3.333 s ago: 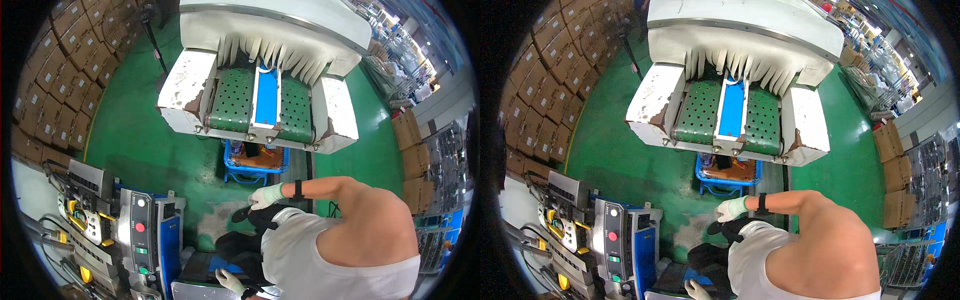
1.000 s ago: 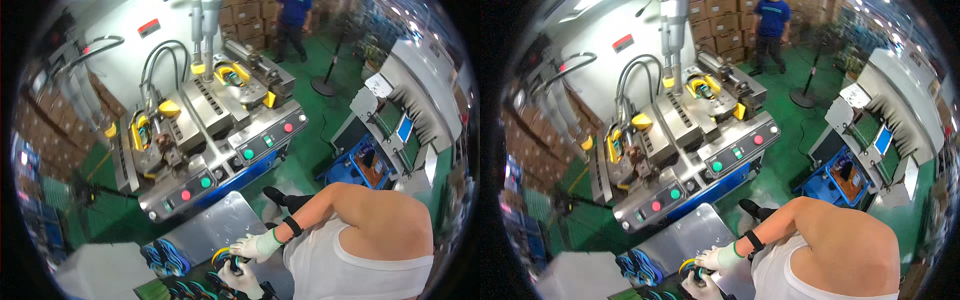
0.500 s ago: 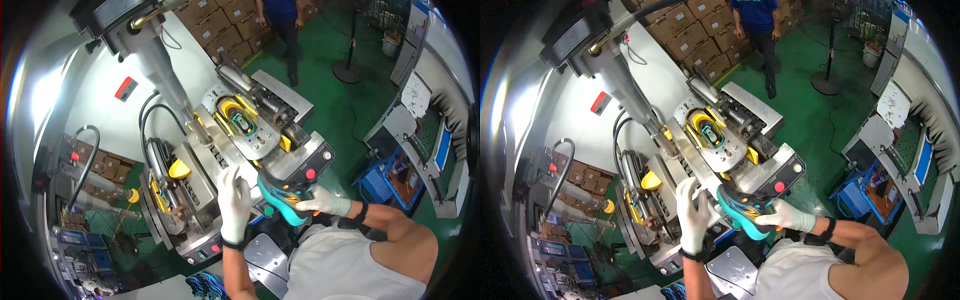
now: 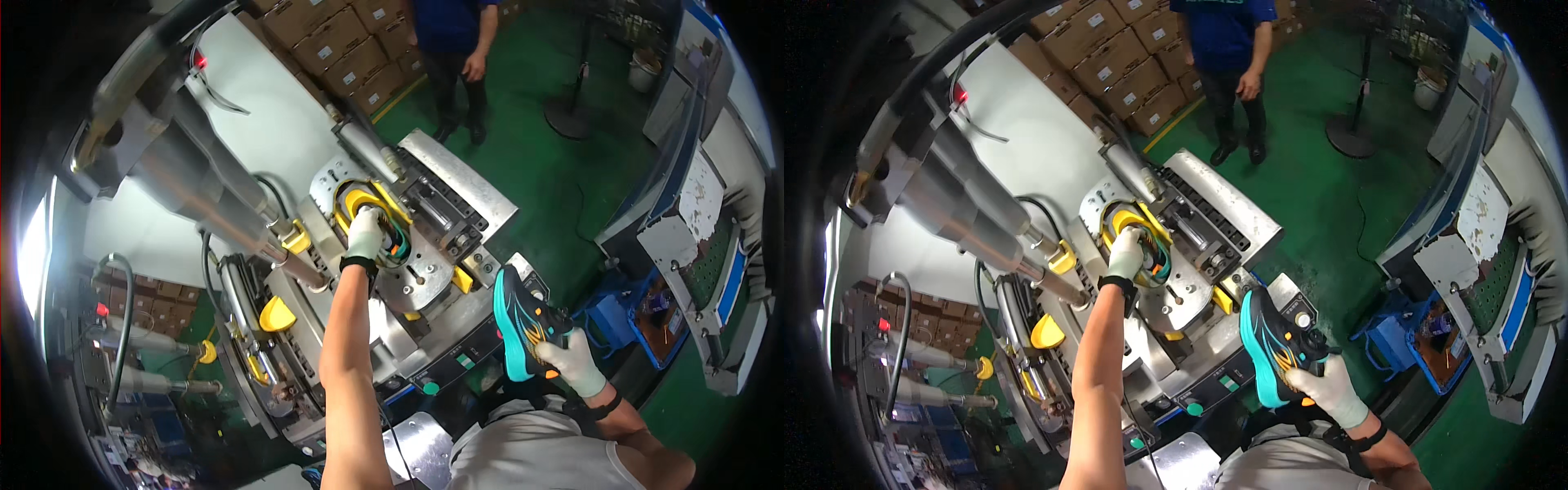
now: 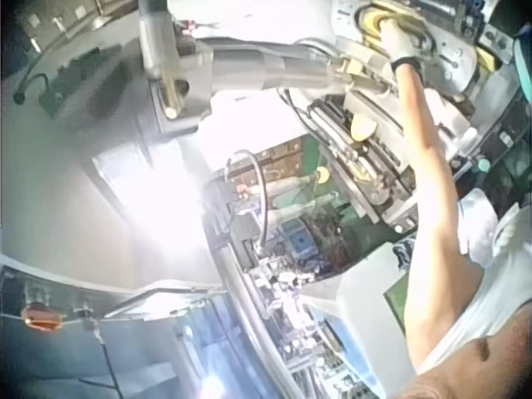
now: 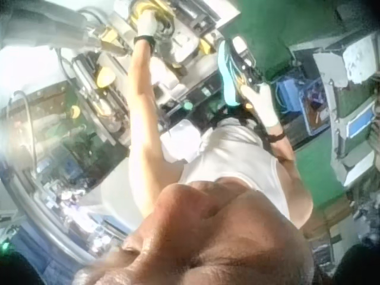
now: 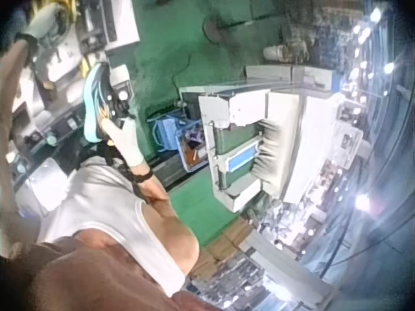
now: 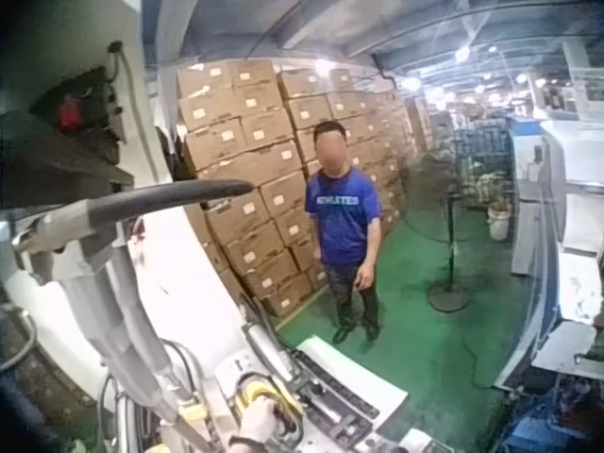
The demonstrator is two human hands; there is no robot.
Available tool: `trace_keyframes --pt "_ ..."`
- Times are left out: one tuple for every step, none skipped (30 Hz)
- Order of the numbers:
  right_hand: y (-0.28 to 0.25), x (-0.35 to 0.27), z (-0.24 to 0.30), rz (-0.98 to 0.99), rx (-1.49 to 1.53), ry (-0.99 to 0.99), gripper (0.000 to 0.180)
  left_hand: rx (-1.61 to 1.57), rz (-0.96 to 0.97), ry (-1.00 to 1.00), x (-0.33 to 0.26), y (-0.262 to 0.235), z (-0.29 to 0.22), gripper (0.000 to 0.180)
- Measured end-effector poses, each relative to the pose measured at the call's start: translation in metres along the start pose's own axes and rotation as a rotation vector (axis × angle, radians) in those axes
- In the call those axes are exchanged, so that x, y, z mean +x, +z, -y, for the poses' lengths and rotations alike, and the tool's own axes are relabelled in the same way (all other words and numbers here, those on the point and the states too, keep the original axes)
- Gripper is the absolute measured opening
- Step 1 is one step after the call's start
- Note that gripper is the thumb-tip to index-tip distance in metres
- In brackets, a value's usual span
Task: Operate industrial machinery to manufacture or finish shoes in a factory setting.
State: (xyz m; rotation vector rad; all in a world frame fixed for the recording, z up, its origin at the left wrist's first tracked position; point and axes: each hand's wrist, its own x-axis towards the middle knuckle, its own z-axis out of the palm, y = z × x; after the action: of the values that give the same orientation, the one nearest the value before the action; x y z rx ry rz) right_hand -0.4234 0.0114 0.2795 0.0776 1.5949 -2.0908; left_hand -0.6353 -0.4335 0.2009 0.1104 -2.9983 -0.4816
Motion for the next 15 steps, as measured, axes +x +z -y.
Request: trace_keyframes --pt "0.005 0.001 0.004 -0.003 -0.053 0.009 0.041 -0.009 0.034 -0.048 -0.004 -0.007 0.009 0.032" --pt "0.017 0.008 0.011 -0.026 -0.055 -0.08 0.037 -0.012 -0.007 -0.023 -0.01 -0.015 0.005 0.032" --pt "0.021 0.016 0.016 -0.012 -0.07 -0.086 0.037 -0.015 -0.045 0.001 -0.022 -0.028 -0.008 0.033" --pt "0.026 0.022 0.022 -0.02 -0.136 -0.116 0.037 -0.092 -0.098 0.019 -0.036 -0.045 -0.021 0.034" --pt "0.032 0.027 0.028 -0.015 -0.203 -0.147 0.036 -0.186 -0.191 0.068 -0.055 -0.061 -0.022 0.034" --pt "0.036 0.038 0.032 0.014 -0.224 -0.196 0.037 -0.352 -0.264 0.132 -0.077 -0.08 -0.036 0.036" --pt "0.043 0.054 0.031 -0.014 -0.277 -0.289 0.036 -0.341 -0.36 0.102 -0.102 -0.09 -0.049 0.036" --pt "0.055 0.069 0.045 0.106 -0.298 -0.173 0.034 -0.316 -0.479 0.141 -0.139 -0.101 -0.053 0.035" --pt "0.072 0.092 0.053 0.141 -0.309 -0.213 0.032 -0.401 -0.487 0.15 -0.171 -0.115 -0.063 0.04" --pt "0.091 0.112 0.074 0.201 -0.44 -0.179 0.035 -0.355 -0.486 0.078 -0.207 -0.135 -0.084 0.041" --pt "0.104 0.15 0.072 0.377 -0.368 -0.181 0.035 -0.324 -0.483 0.063 -0.243 -0.147 -0.095 0.039" --pt "0.115 0.188 0.075 0.467 -0.419 -0.134 0.033 -0.33 -0.46 0.072 -0.275 -0.149 -0.098 0.039" --pt "0.14 0.222 0.078 0.531 -0.392 -0.007 0.027 -0.379 -0.377 -0.033 -0.308 -0.158 -0.11 0.038" --pt "0.161 0.261 0.069 0.518 -0.509 -0.033 0.028 -0.315 -0.357 -0.053 -0.339 -0.153 -0.112 0.04" --pt "0.181 0.299 0.054 0.507 -0.627 -0.06 0.029 -0.354 -0.339 -0.03 -0.366 -0.15 -0.113 0.04"
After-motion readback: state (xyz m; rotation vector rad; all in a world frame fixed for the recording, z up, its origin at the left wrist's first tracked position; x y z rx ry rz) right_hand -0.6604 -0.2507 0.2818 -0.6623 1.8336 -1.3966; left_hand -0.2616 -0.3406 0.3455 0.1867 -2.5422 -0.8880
